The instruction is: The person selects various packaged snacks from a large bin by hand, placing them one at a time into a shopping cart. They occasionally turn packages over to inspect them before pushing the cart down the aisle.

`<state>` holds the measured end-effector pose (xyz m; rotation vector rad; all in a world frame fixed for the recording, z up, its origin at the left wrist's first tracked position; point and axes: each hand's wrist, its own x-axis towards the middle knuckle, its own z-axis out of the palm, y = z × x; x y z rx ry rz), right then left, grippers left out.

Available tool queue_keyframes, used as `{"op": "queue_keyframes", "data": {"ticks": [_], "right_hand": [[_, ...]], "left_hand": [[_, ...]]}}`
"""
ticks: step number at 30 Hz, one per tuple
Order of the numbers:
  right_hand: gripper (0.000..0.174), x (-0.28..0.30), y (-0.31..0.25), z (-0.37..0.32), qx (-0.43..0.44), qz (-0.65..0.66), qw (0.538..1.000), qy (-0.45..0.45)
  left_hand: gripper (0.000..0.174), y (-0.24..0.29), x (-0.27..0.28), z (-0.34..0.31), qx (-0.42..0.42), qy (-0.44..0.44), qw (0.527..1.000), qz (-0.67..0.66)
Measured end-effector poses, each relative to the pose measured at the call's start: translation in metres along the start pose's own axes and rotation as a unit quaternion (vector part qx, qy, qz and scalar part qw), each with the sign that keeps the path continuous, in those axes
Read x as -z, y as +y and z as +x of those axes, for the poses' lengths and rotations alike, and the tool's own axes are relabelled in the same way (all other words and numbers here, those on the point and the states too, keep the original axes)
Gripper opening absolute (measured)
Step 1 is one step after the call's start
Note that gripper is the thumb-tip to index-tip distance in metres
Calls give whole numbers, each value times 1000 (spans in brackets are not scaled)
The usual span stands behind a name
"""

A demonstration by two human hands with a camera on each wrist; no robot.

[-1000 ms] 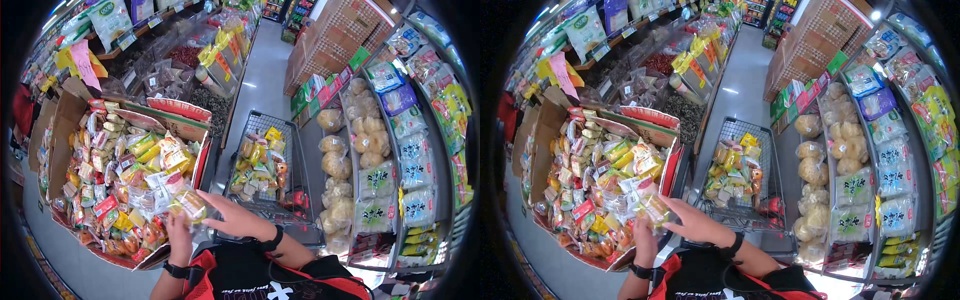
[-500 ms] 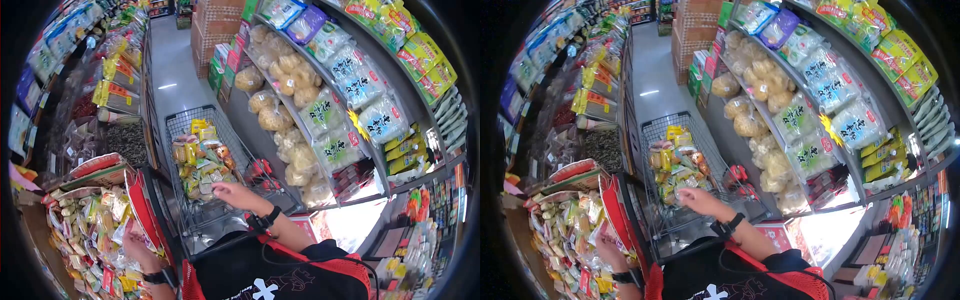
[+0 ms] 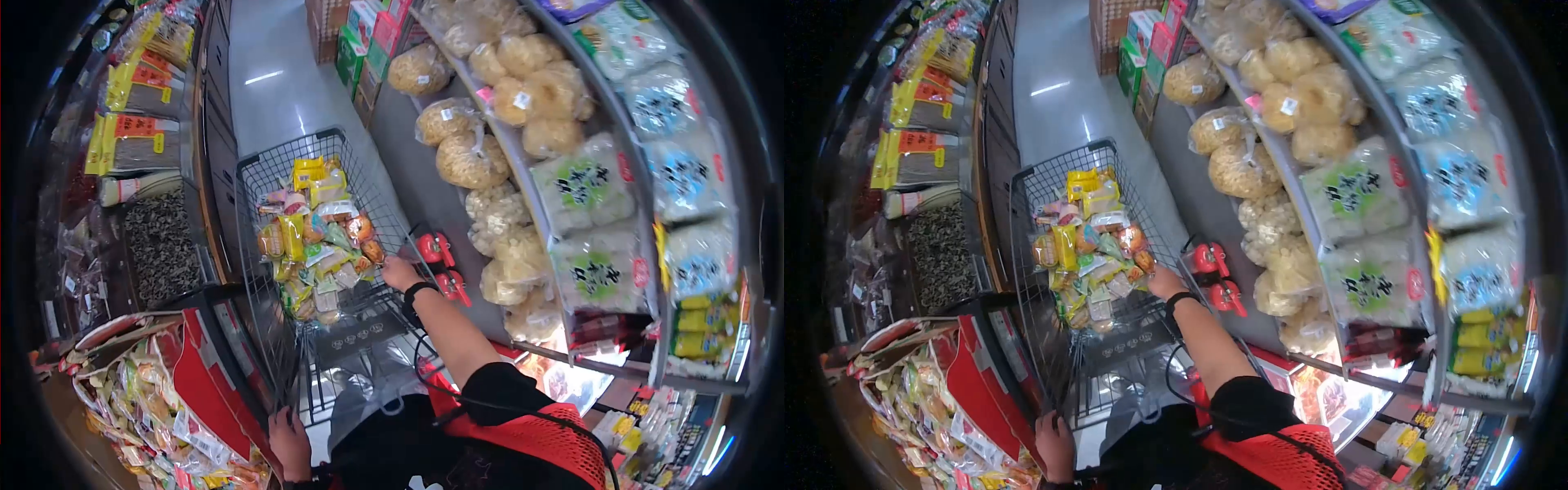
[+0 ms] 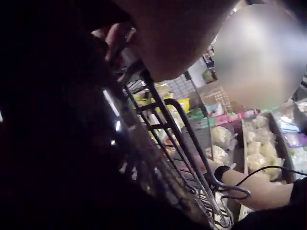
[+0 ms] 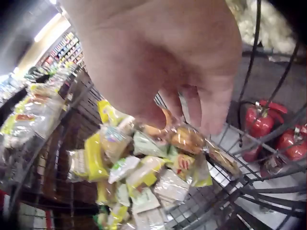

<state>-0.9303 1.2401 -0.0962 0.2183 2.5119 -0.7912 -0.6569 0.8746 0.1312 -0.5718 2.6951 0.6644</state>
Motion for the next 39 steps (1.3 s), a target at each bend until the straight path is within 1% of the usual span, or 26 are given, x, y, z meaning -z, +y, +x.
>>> {"op": "queue_keyframes", "data": {"ticks": [1, 2, 3, 4, 5, 6, 8, 9, 12, 13, 15, 17, 18, 19, 20, 21, 22, 25, 28, 30, 31, 34, 35, 36, 37, 39], "right_hand": [[46, -13, 1, 11, -16, -12, 999, 28], [50, -30, 4, 20, -33, -23, 998, 54], [55, -43, 6, 31, 38, -69, 991, 105], [53, -55, 8, 41, 33, -91, 989, 108], [50, -52, -4, 46, 27, -113, 987, 112], [48, -54, -10, 58, 23, -136, 984, 117], [46, -72, -5, 85, -19, -139, 986, 93], [45, -78, -2, 87, -39, -144, 985, 81], [41, -69, -10, 72, 1, -198, 978, 70], [40, -58, -18, 59, 35, -156, 984, 84], [39, -28, -50, 31, 11, -145, 988, 56], [45, -17, -63, 2, 57, -121, 987, 91], [49, -9, -75, -16, 83, -120, 986, 79], [33, -2, -98, -35, 111, -81, 986, 90], [30, 7, -116, -57, 170, -21, 981, 87], [29, 15, -136, -75, 212, 4, 975, 59], [29, 22, -157, -93, 249, 26, 968, 29], [27, 48, -244, -168, 279, 193, 937, -85], [28, 84, -348, -262, 351, 335, 858, -168], [34, 105, -402, -319, 369, 408, 779, -301], [37, 106, -417, -335, 369, 442, 730, -369], [39, 85, -421, -339, 413, 316, 754, -401], [29, 79, -418, -343, 429, 268, 787, -354], [29, 74, -410, -342, 408, 246, 809, -344], [29, 68, -396, -336, 386, 222, 831, -334], [28, 63, -364, -322, 335, 171, 868, -324]], "left_hand": [[20, 1, -2, 3, 11, 4, 1000, 16], [18, 5, 0, 7, -11, 11, 1000, 20], [16, 9, 1, 11, -33, 17, 999, 26], [15, 11, 2, 14, -55, 22, 998, 30], [16, 8, 0, 14, -29, -7, 998, 53], [15, 11, 0, 17, -13, -6, 999, 52], [14, 25, 3, 20, 22, -4, 999, 47], [12, 31, 6, 21, 42, -19, 997, 66], [17, 15, -4, 12, 102, -1, 994, 40], [14, 14, -5, 12, 88, 19, 995, 36], [11, 8, -5, 9, 62, 39, 997, 7], [10, 2, -5, 4, 46, 54, 997, -13], [11, 9, 4, 4, 58, 43, 997, -3], [15, 1, 3, 0, 43, 55, 997, -19], [18, 6, 13, -1, 64, 34, 997, -13], [21, -5, 9, -3, 46, 40, 997, -53], [22, -5, 14, -5, 40, 41, 996, -74], [25, -19, 3, -11, 16, 48, 996, -71], [26, -27, 0, -12, -11, 49, 996, -77], [27, -32, -2, -14, -17, 38, 996, -76], [27, -32, -2, -15, -13, 30, 997, -76], [29, -33, 2, -21, -9, 10, 997, -72], [30, -34, 2, -22, -7, 12, 997, -74], [31, -35, 1, -22, -5, 15, 997, -76], [34, -38, 0, -21, -6, -8, 997, -79], [34, -38, 2, -23, -7, -6, 997, -78]]}}
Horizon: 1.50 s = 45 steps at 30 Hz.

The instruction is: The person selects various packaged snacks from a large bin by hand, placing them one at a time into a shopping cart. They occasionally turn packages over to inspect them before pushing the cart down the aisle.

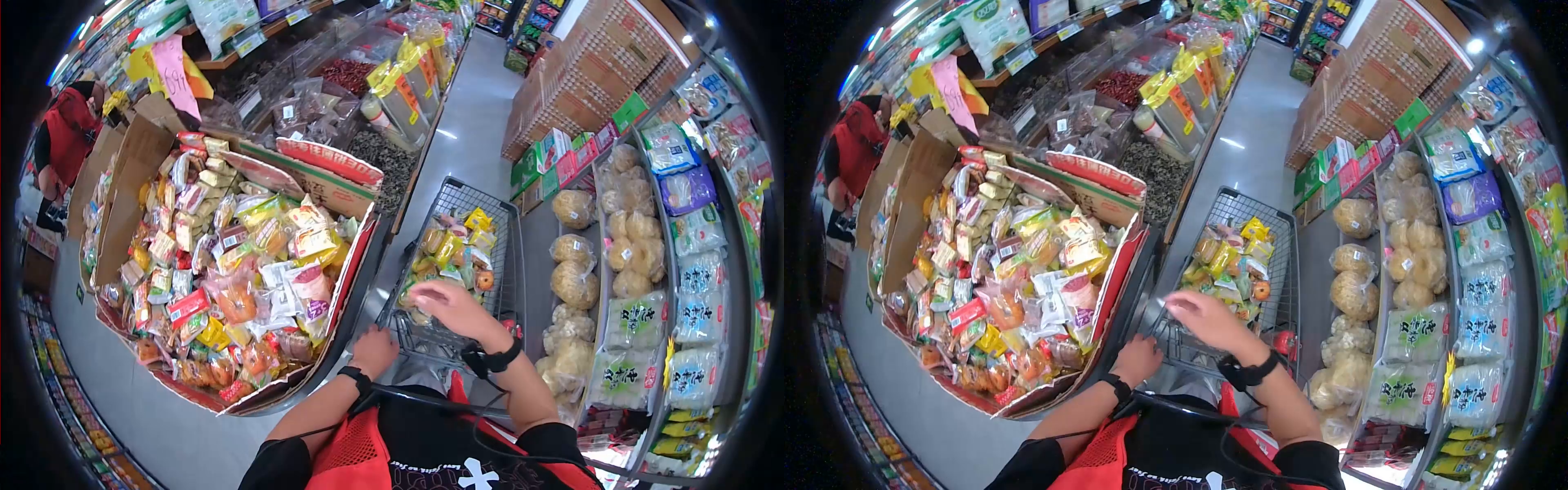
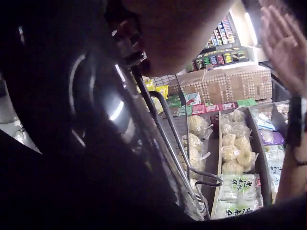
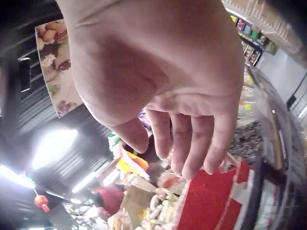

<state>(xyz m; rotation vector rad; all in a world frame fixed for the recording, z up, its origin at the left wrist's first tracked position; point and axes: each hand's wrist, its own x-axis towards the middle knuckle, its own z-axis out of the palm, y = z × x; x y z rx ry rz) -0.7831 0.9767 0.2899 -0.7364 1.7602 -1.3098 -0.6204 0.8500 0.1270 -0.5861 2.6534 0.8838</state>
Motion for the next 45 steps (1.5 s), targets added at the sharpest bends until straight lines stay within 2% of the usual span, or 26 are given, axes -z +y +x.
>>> {"op": "queue_keyframes", "data": {"ticks": [1, 3, 6, 9, 10, 11, 14, 16, 19, 20, 23, 24, 26, 28, 31, 32, 33, 34, 35, 36, 37, 38, 41, 42, 43, 45], "right_hand": [[28, 9, 17, -8, -37, -17, 999, 2], [28, 29, 69, -27, -7, -93, 995, 46], [29, 62, 101, -57, -133, -34, 986, 99], [27, 104, 160, -74, -150, 51, 975, 156], [27, 113, 153, -79, -158, 77, 969, 176], [26, 127, 162, -80, -169, 83, 963, 191], [25, 172, 238, -74, -166, 69, 948, 263], [26, 196, 299, -64, -215, 42, 932, 289], [31, 219, 398, -41, -253, -153, 903, 313], [29, 218, 394, -35, -263, -169, 889, 336], [36, 234, 420, -1, -279, -186, 886, 321], [55, 241, 460, 16, -234, -239, 886, 323], [72, 245, 490, 49, -244, -268, 863, 353], [77, 241, 482, 73, -276, -284, 829, 395], [64, 229, 493, 92, -288, -364, 770, 439], [58, 230, 498, 90, -323, -374, 785, 373], [52, 241, 501, 92, -338, -383, 802, 310], [40, 238, 479, 91, -290, -376, 806, 354], [41, 232, 464, 89, -309, -380, 819, 298], [43, 229, 425, 87, -345, -409, 831, 155], [21, 205, 411, 73, -157, -486, 801, 312], [30, 194, 407, 63, -101, -453, 813, 352], [62, 156, 401, 39, -49, -259, 891, 370], [63, 147, 386, 29, -120, -135, 939, 293], [65, 147, 372, 20, -196, -18, 958, 208], [63, 113, 239, 9, -155, 26, 972, 172]], "left_hand": [[34, 1, 1, 0, -1, 1, 1000, 2], [31, 4, 3, -1, -3, 13, 1000, 3], [28, 2, 1, -1, -8, 26, 1000, 9], [29, 9, 10, 5, -15, -6, 1000, 3], [28, 9, 5, 7, -26, 14, 1000, 11], [29, 0, -4, 13, -50, 14, 999, 11], [21, 13, 2, 20, -25, -24, 999, 2], [16, 18, -5, 25, -21, -9, 999, 29], [17, 21, -9, 34, -13, -8, 998, 62], [16, 23, -5, 37, -8, -25, 999, 46], [9, 24, -8, 41, -16, 7, 1000, 21], [9, 23, -11, 43, -14, 13, 1000, 22], [10, 33, -5, 50, -17, 2, 998, 60], [11, 52, 1, 54, -19, -30, 992, 122], [12, 52, -3, 53, 25, -47, 991, 127], [14, 34, -16, 45, 40, 14, 996, 78], [22, 27, -10, 40, 50, -28, 996, 75], [26, 16, -11, 32, 48, -49, 991, 117], [31, 19, -8, 30, 82, -78, 986, 122], [32, 24, -5, 32, 106, -59, 989, 80], [34, 24, -5, 30, 105, -54, 991, 59], [36, 30, 2, 33, 134, -71, 987, 49], [30, 21, 0, 27, 49, -29, 998, 1], [28, 20, -2, 23, 60, -35, 998, -5], [26, 18, -4, 23, 64, -45, 997, -14], [28, 9, -15, 19, 10, 39, 998, -45]]}}
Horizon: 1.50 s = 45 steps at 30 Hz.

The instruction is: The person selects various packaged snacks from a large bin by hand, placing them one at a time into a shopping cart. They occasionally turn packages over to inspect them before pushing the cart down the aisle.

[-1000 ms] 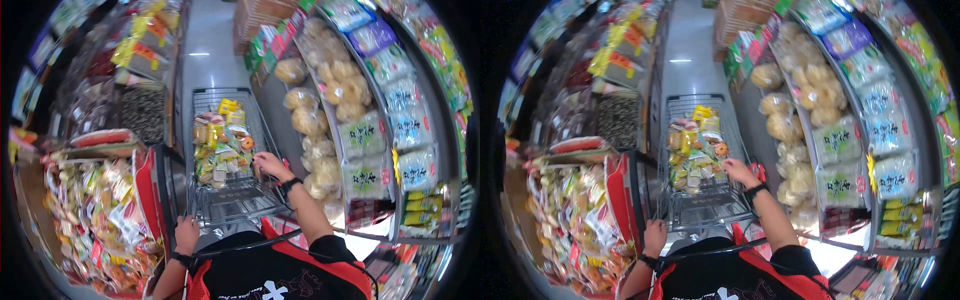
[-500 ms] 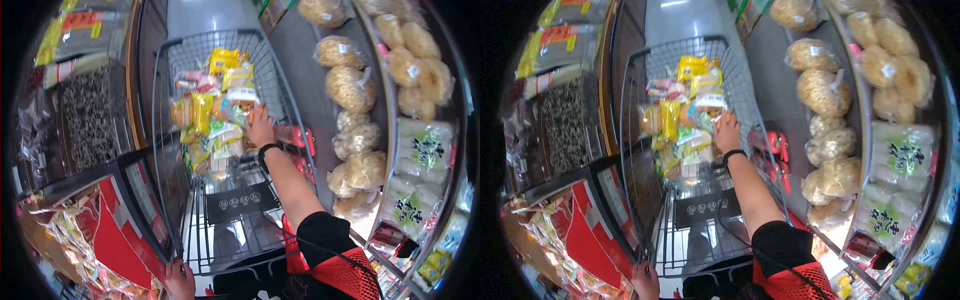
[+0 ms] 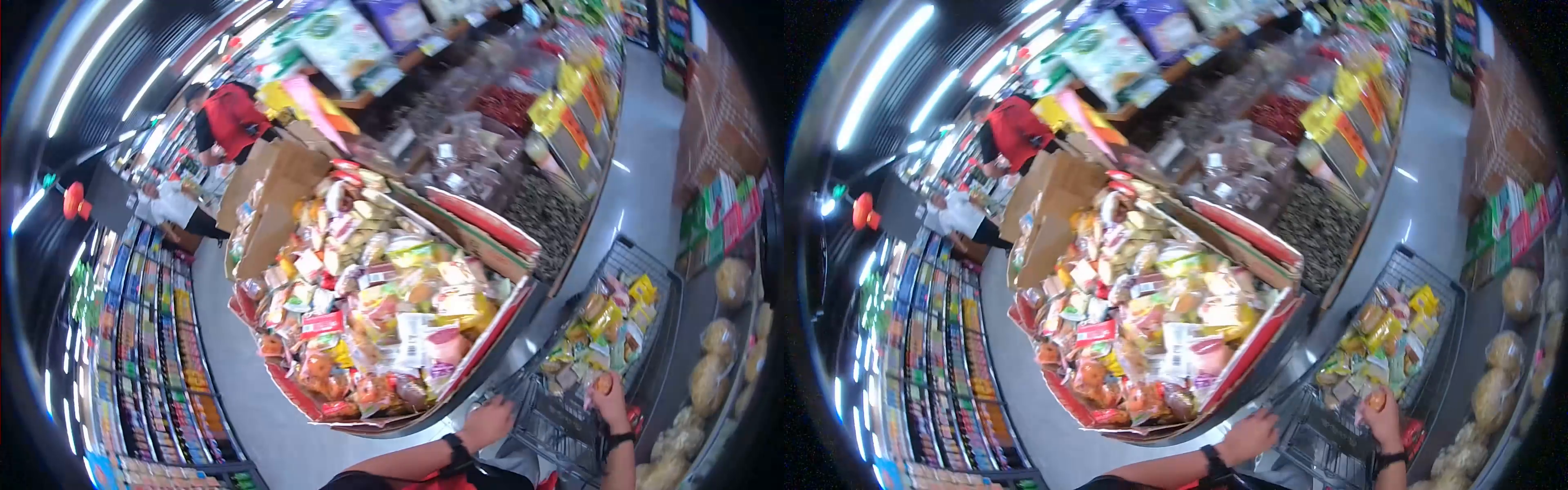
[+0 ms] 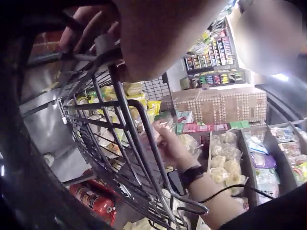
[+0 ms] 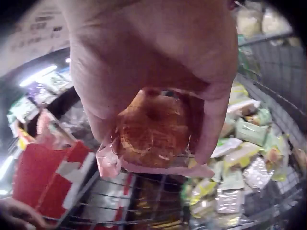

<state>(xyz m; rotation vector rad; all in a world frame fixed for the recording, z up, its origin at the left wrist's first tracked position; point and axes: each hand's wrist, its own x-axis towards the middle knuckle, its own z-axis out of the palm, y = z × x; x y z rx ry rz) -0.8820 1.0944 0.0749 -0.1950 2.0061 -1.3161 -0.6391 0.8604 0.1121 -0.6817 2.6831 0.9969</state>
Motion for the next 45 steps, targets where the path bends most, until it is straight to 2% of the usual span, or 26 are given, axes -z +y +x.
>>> {"op": "queue_keyframes", "data": {"ticks": [1, 2, 3, 4, 6, 7, 9, 12, 14, 16, 17, 18, 20, 24, 25, 26, 28, 29, 30, 33, 36, 38, 41, 44, 45], "right_hand": [[62, -13, -39, -24, 13, 23, 1000, -14], [63, -13, 2, -19, 133, -120, 984, -1], [65, -25, -36, -41, 175, -218, 960, 3], [67, -49, -90, -76, 208, -316, 925, 9], [70, -89, -148, -122, 203, -330, 922, -9], [72, -107, -145, -133, 249, -313, 917, 6], [76, -138, -146, -147, 316, -305, 898, 30], [81, -157, -162, -169, 344, -334, 877, 31], [83, -166, -165, -178, 385, -280, 879, -12], [83, -176, -176, -195, 401, -209, 889, -70], [78, -181, -176, -200, 390, -188, 897, -91], [77, -184, -176, -203, 381, -186, 901, -94], [75, -187, -177, -206, 366, -183, 907, -102], [62, -199, -177, -202, 404, -158, 901, -30], [49, -207, -179, -204, 381, -98, 919, -4], [45, -209, -181, -204, 390, -124, 913, 1], [36, -212, -187, -202, 407, -175, 896, 11], [25, -217, -188, -202, 404, -158, 901, 18], [24, -216, -185, -200, 408, -172, 897, -2], [20, -217, -172, -196, 407, -203, 888, -61], [17, -218, -164, -194, 387, -226, 888, -105], [17, -217, -155, -189, 362, -241, 892, -124], [19, -210, -145, -178, 402, -303, 857, -112], [20, -193, -134, -164, 339, -317, 876, -131], [19, -183, -122, -156, 323, -306, 887, -123]], "left_hand": [[33, -3, -1, -2, -38, 51, 998, -12], [39, -2, -2, -1, -81, 98, 992, -25], [44, 0, 1, 3, -128, 144, 980, -40], [47, 11, 15, 1, -113, 109, 976, -149], [52, 40, 53, -19, -74, 8, 933, -353], [61, 45, 58, -26, -45, -18, 922, -383], [63, 44, 78, -37, -47, -21, 924, -378], [69, 46, 123, -60, -8, -86, 906, -414], [61, 16, 116, -62, 11, -162, 844, -512], [52, 0, 128, -70, 21, -194, 823, -534], [53, -1, 144, -74, 52, -244, 770, -587], [51, 1, 155, -82, 79, -242, 732, -632], [48, -3, 156, -90, 98, -220, 715, -656], [47, -12, 158, -99, 79, -133, 711, -686], [46, -21, 161, -101, 46, -52, 693, -717], [47, -29, 166, -102, 14, 30, 670, -742], [43, -38, 188, -103, 81, 226, 593, -769], [43, -53, 194, -102, 78, 302, 545, -778], [43, -67, 197, -102, 76, 377, 494, -780], [40, -82, 199, -108, 62, 426, 428, -795], [29, -75, 153, -106, 17, 262, 577, -773], [20, -35, 151, -102, 60, 118, 742, -658], [15, -13, 125, -75, -17, 78, 829, -553], [16, 12, 121, -59, -48, 43, 907, -417], [16, 13, 107, -52, -91, 57, 924, -368]]}}
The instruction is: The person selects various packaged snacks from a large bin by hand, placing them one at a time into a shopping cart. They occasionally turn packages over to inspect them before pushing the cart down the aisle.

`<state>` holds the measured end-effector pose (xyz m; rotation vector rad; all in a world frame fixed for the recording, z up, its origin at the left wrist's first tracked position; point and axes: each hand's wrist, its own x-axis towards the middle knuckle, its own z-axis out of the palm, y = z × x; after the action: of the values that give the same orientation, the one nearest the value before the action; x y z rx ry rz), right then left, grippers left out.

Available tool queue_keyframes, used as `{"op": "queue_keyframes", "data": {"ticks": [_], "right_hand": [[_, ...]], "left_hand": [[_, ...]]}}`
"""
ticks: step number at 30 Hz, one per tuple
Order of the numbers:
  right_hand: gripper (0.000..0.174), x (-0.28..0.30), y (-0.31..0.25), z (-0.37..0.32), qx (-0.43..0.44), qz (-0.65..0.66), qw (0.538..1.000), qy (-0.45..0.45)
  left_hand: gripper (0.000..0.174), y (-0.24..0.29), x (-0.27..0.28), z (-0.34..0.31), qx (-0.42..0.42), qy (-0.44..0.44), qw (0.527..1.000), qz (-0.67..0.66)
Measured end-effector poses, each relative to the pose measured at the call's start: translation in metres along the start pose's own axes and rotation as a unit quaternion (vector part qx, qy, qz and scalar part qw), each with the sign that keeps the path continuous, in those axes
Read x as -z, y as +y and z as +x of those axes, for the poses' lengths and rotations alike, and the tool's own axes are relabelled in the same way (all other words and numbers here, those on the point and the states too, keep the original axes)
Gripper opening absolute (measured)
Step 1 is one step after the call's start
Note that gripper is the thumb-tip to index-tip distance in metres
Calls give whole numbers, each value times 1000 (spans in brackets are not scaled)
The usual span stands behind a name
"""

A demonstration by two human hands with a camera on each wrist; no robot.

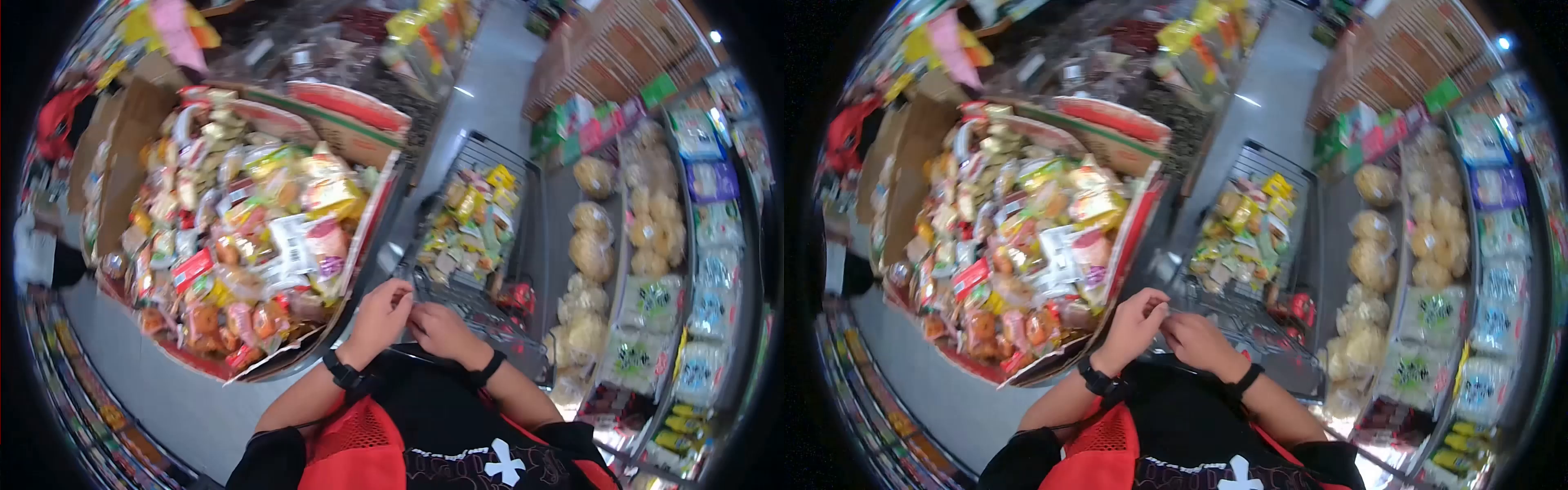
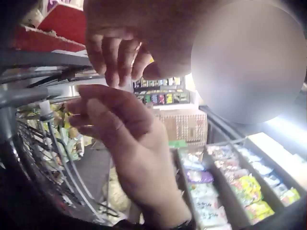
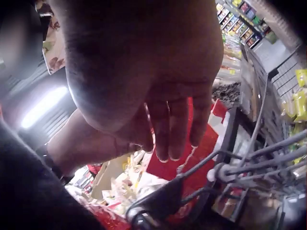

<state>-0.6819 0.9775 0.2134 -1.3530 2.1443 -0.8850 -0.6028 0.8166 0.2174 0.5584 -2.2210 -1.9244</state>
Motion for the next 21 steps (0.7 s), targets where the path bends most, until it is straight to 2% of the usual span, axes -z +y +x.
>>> {"op": "queue_keyframes", "data": {"ticks": [1, 2, 4, 5, 6, 8, 9, 11, 12, 14, 16, 17, 19, 21], "right_hand": [[19, 5, 15, -2, 8, 6, 1000, 29], [18, 13, 32, -7, 6, 3, 998, 66], [17, 29, 75, -26, -56, 21, 987, 149], [18, 41, 97, -35, -114, 31, 975, 189], [18, 51, 120, -47, -166, 47, 959, 226], [19, 56, 185, -75, -266, 111, 924, 250], [19, 55, 221, -85, -307, 147, 905, 254], [25, 58, 289, -108, -345, 133, 904, 214], [29, 50, 336, -119, -393, 112, 898, 163], [32, 29, 407, -130, -489, 69, 860, 129], [40, 25, 442, -123, -560, 62, 824, 62], [44, 15, 457, -114, -574, 50, 814, 71], [53, -19, 485, -97, -602, 33, 793, 91], [52, -47, 512, -86, -621, 7, 779, 86]], "left_hand": [[18, -2, -9, 2, 11, -41, 999, 26], [20, -13, -19, 4, -37, -75, 992, 96], [26, -25, -44, -1, -74, -124, 977, 155], [26, -33, -54, -4, -52, -185, 958, 212], [27, -36, -64, -7, -24, -228, 950, 212], [27, -59, -80, -11, 7, -312, 919, 240], [28, -47, -87, -13, -23, -317, 895, 314], [29, -51, -94, -6, -15, -327, 882, 340], [28, -49, -100, -5, -20, -304, 879, 366], [21, -49, -104, -4, -48, -249, 887, 387], [13, -54, -101, -7, -25, -212, 899, 382], [14, -59, -102, -10, -55, -154, 908, 386], [15, -45, -108, -1, -15, -103, 909, 403], [19, -49, -111, -6, 37, -49, 888, 455]]}}
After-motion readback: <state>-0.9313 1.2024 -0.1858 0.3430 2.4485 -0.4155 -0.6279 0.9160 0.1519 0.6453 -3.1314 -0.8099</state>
